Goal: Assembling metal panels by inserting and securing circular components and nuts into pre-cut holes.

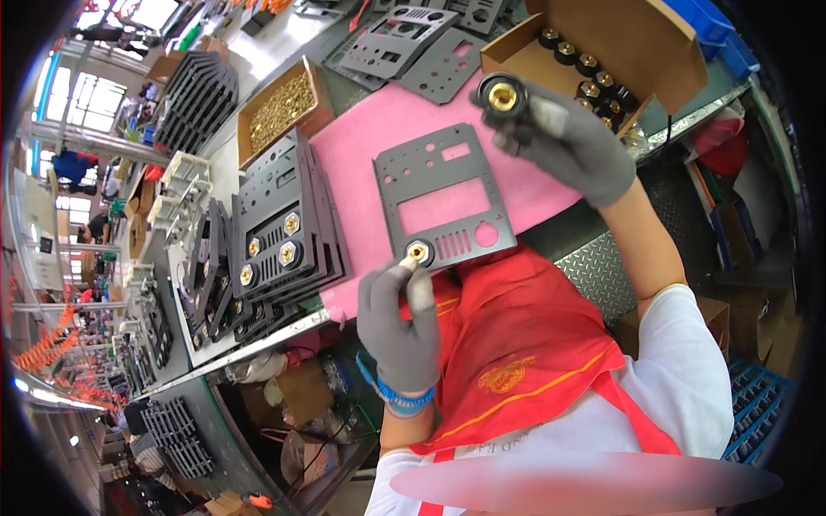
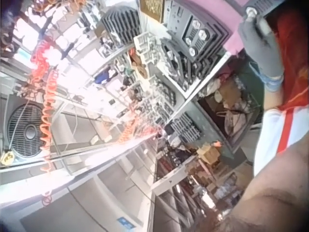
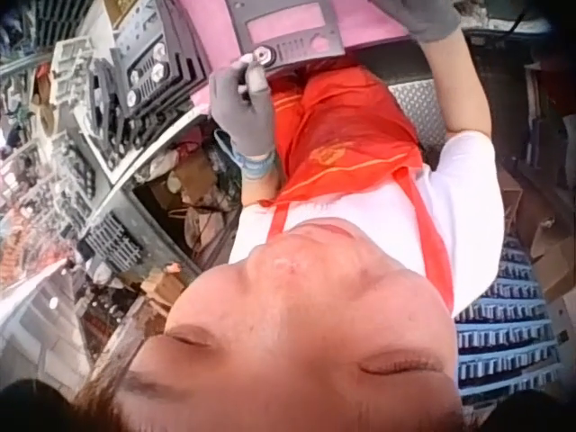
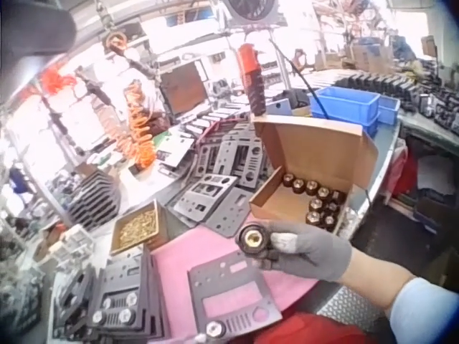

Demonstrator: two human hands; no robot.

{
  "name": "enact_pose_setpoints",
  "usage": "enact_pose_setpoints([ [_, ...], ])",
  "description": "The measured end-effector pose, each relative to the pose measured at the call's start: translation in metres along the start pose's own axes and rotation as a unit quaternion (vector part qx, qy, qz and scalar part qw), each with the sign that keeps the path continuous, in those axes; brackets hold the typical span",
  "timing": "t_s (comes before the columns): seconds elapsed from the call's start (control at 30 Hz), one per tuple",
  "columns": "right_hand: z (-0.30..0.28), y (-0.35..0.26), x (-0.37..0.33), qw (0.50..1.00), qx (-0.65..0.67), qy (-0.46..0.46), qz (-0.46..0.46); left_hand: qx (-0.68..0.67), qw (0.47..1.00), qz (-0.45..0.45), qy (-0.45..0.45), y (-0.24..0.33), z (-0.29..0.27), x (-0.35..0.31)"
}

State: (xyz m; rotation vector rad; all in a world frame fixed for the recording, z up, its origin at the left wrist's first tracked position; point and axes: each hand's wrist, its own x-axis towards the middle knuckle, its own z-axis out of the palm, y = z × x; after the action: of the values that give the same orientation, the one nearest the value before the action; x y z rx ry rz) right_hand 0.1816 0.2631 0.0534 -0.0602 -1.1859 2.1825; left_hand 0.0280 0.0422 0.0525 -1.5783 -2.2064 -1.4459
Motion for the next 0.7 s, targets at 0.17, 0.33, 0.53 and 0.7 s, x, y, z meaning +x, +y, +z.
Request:
enact_pose_setpoints([
  [0.17,0.04,0.032,-0.008,0.991,0.088,-0.029,0.093,-0.024,0.996,0.08,0.04,0.013,0.011,0.023],
  [0.33,0.06,0.053,-0.014,0.99,-0.053,0.021,0.128,-0.062,0.994,0.075,0.041,0.001,0.023,0.016],
  [0.53,0.083,0.067,-0.033,0.988,-0.111,0.055,0.098,-0.252,0.966,0.004,0.065,-0.016,0.03,-0.013],
  [0.7,0.091,0.069,-0.041,0.868,-0.44,-0.094,-0.211,-0.546,0.81,-0.208,0.04,-0.023,0.017,-0.037],
])
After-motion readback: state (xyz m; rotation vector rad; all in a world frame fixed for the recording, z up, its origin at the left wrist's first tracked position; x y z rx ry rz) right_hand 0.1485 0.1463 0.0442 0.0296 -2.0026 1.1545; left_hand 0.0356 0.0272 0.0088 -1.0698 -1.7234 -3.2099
